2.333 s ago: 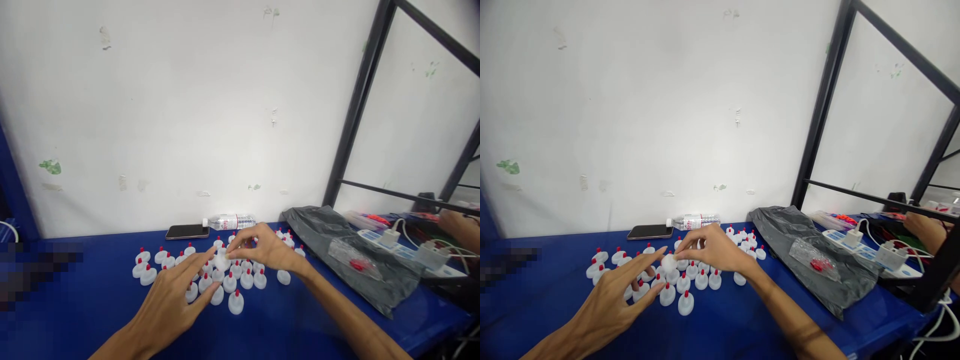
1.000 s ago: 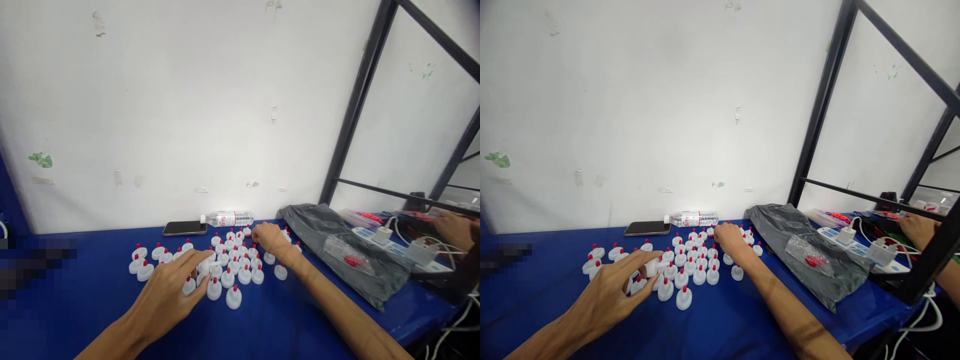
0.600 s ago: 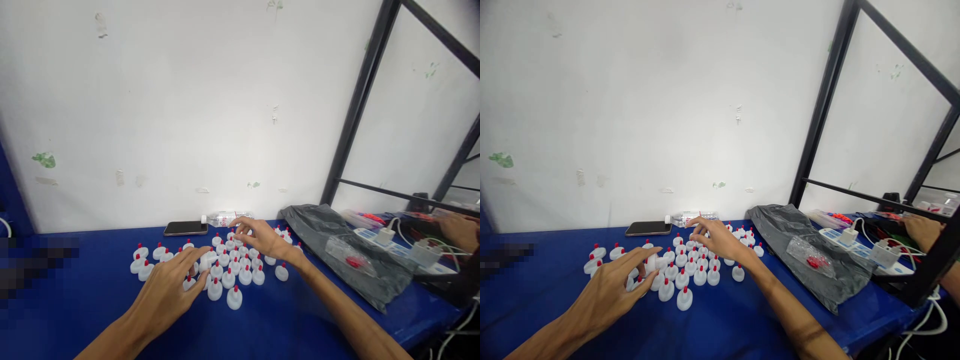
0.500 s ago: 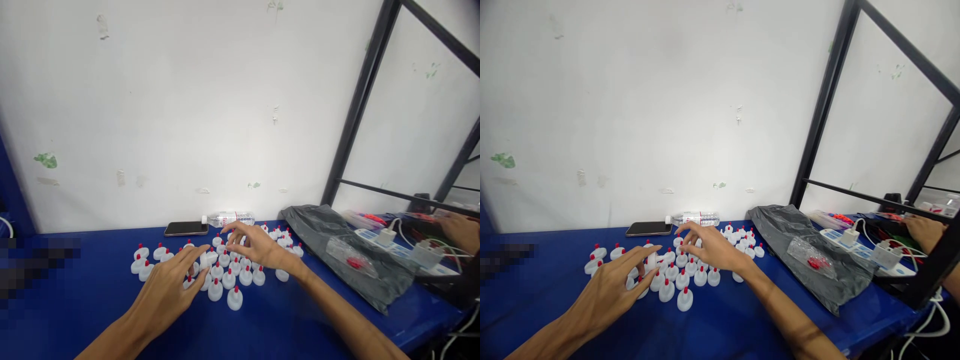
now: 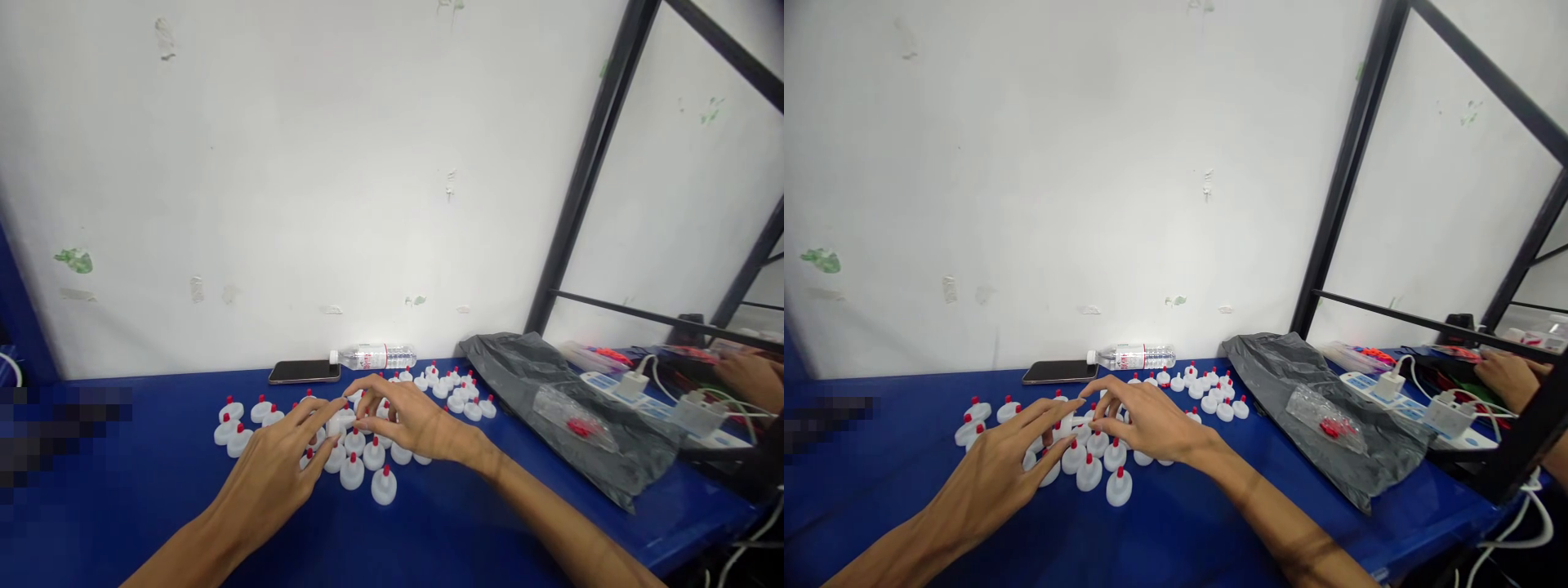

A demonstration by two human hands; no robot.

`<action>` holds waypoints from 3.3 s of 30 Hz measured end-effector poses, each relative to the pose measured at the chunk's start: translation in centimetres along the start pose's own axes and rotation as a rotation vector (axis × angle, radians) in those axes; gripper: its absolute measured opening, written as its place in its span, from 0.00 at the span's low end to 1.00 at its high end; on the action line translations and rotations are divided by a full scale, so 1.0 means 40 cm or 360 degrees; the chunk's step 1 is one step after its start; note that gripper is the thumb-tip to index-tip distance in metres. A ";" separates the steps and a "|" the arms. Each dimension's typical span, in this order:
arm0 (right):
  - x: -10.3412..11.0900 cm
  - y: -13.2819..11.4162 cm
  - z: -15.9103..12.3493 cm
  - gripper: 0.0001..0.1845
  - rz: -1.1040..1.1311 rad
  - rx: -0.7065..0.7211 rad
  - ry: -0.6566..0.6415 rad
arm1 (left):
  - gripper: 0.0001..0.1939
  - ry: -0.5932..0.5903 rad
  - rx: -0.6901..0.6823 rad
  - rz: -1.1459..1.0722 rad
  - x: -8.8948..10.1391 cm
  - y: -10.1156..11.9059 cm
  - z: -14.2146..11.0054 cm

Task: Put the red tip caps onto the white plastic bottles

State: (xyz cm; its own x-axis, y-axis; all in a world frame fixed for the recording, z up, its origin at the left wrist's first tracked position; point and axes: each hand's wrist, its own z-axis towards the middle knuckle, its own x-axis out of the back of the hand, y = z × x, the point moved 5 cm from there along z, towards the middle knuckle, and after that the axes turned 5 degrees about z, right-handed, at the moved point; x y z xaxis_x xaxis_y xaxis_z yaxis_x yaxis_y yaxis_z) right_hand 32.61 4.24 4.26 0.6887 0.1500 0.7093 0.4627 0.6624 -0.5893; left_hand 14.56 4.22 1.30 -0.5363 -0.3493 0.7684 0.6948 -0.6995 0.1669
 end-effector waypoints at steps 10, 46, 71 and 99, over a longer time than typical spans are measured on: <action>-0.009 0.021 0.003 0.23 0.0342 -0.0069 -0.0018 | 0.23 -0.0009 -0.0145 0.0102 -0.013 -0.006 -0.002; 0.019 0.004 -0.005 0.16 -0.0019 0.0180 0.0067 | 0.23 -0.0214 0.0481 -0.0358 -0.010 -0.005 0.005; 0.195 0.267 -0.055 0.12 -0.0751 -0.0870 -0.0184 | 0.15 0.0025 0.0134 -0.0112 0.010 0.007 -0.002; 0.277 0.240 -0.097 0.10 -0.0849 -0.1074 -0.0061 | 0.14 0.0078 0.0023 -0.0034 0.011 0.016 -0.009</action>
State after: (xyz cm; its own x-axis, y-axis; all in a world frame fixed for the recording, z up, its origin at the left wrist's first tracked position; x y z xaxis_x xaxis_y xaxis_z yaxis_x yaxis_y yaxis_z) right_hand 46.85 9.44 4.95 0.2710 -0.0243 0.9623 0.9604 0.0748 -0.2686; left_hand 14.61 3.40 1.53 -0.5737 -0.3650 0.7332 0.6898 -0.6980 0.1923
